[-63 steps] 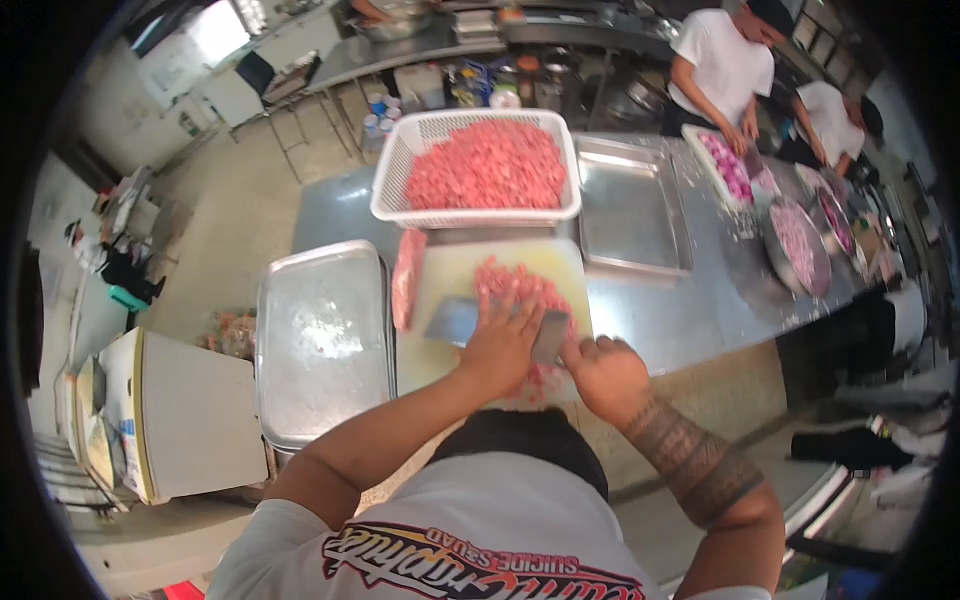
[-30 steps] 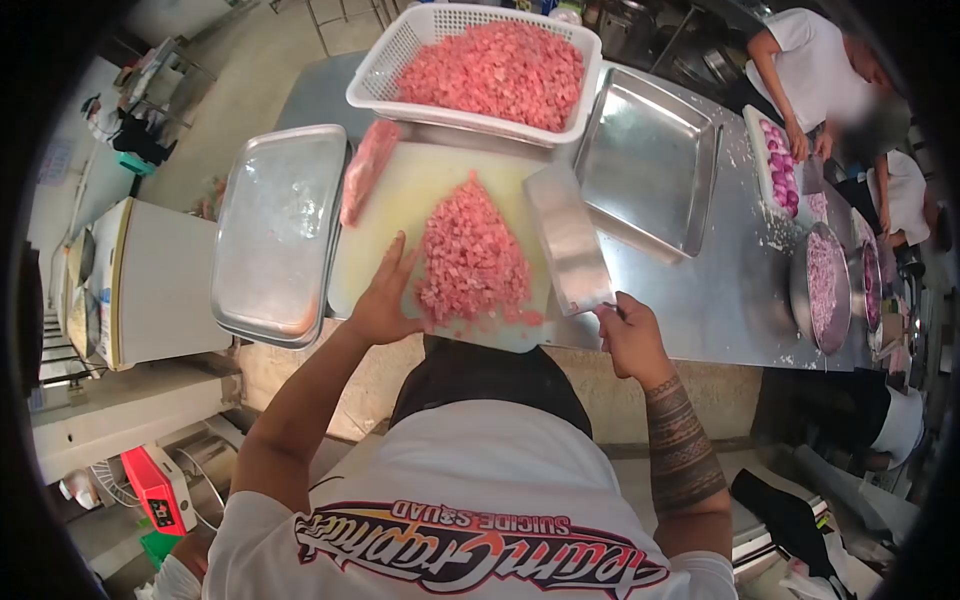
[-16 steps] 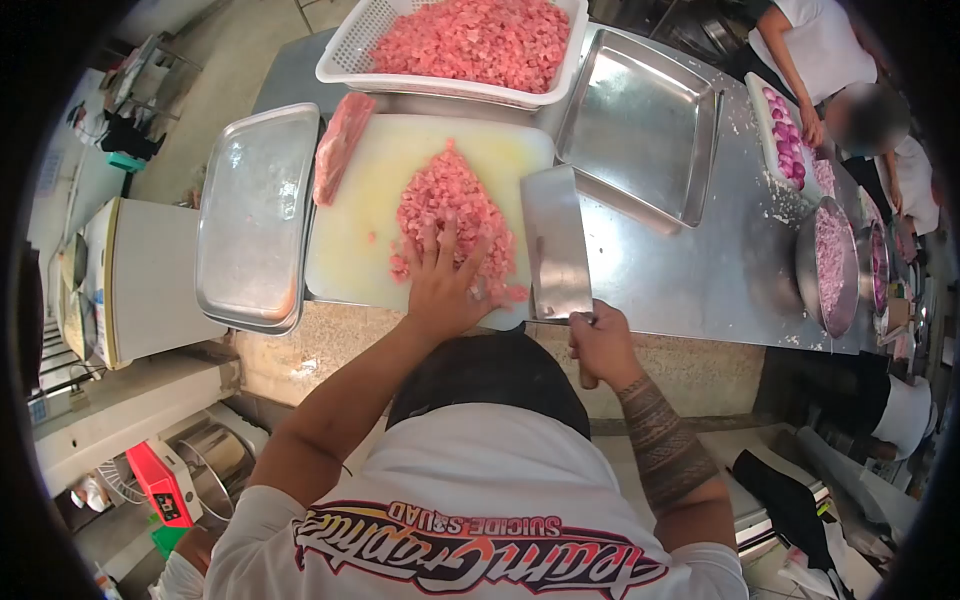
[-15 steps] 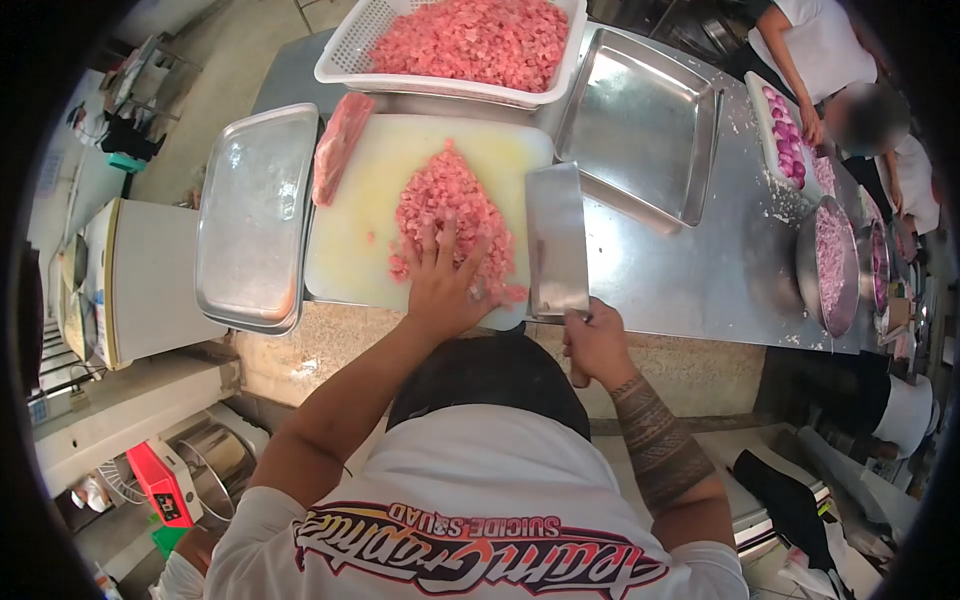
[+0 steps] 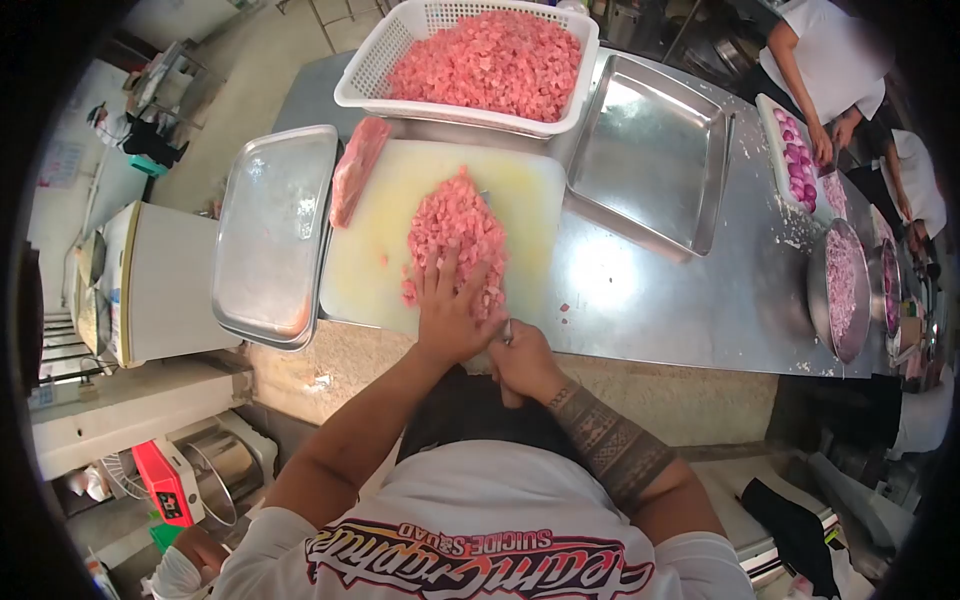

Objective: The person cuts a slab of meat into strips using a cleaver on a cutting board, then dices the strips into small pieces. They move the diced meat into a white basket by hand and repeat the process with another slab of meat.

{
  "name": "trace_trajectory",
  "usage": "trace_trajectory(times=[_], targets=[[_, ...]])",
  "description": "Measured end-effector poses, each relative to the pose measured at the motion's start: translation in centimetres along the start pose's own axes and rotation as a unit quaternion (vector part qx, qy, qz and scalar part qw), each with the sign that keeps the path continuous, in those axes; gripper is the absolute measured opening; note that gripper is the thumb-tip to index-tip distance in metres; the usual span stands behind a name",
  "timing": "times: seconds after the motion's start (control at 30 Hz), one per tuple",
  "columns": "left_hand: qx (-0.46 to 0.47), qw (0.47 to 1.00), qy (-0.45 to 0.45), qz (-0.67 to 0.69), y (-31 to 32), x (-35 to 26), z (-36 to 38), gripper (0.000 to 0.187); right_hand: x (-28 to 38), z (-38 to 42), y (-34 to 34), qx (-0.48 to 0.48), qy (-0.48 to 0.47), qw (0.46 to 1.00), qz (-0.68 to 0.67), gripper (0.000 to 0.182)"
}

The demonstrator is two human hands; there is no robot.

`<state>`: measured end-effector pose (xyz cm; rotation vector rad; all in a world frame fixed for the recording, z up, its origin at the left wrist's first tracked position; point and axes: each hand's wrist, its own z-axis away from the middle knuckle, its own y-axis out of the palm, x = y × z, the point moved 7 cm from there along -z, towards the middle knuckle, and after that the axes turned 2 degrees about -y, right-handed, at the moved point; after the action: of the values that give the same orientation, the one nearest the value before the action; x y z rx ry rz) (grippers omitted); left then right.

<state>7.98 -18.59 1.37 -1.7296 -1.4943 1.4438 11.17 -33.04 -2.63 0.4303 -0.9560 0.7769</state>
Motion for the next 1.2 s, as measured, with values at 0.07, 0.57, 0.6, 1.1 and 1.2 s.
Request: trace_trajectory(times=[0.07,0.57,0.6,1.1,1.2], targets=[[0.001,1.000,-0.001,0.000,-0.4,-0.3,-0.3,0.081,0.0,0.1,0.0,0.028,0.004,0.999,-0.020,0.012],[-0.038,0.997,0.057,0.024,-6.1,-3.3,-7.7,0.079,7.8,1.6,-2.2,0.015,-0.013,0.996,-0.086,0.007],[-0.049,0.996,0.065,0.026,-6.6,-3.0,-9.3,0.080,9.8,1.0,-2.5,0.007,-0.026,0.998,-0.060,0.009],[-0.095,0.978,0.180,-0.033,-2.3,7.0,-38.5,0.077,15.2,-8.4,-9.0,-0.017,-0.088,0.996,-0.010,0.020],[-0.167,0.967,0.191,0.018,-4.7,7.8,-39.9,0.066,12.4,-0.6,-8.1,-0.047,0.056,0.997,0.019,0.016]])
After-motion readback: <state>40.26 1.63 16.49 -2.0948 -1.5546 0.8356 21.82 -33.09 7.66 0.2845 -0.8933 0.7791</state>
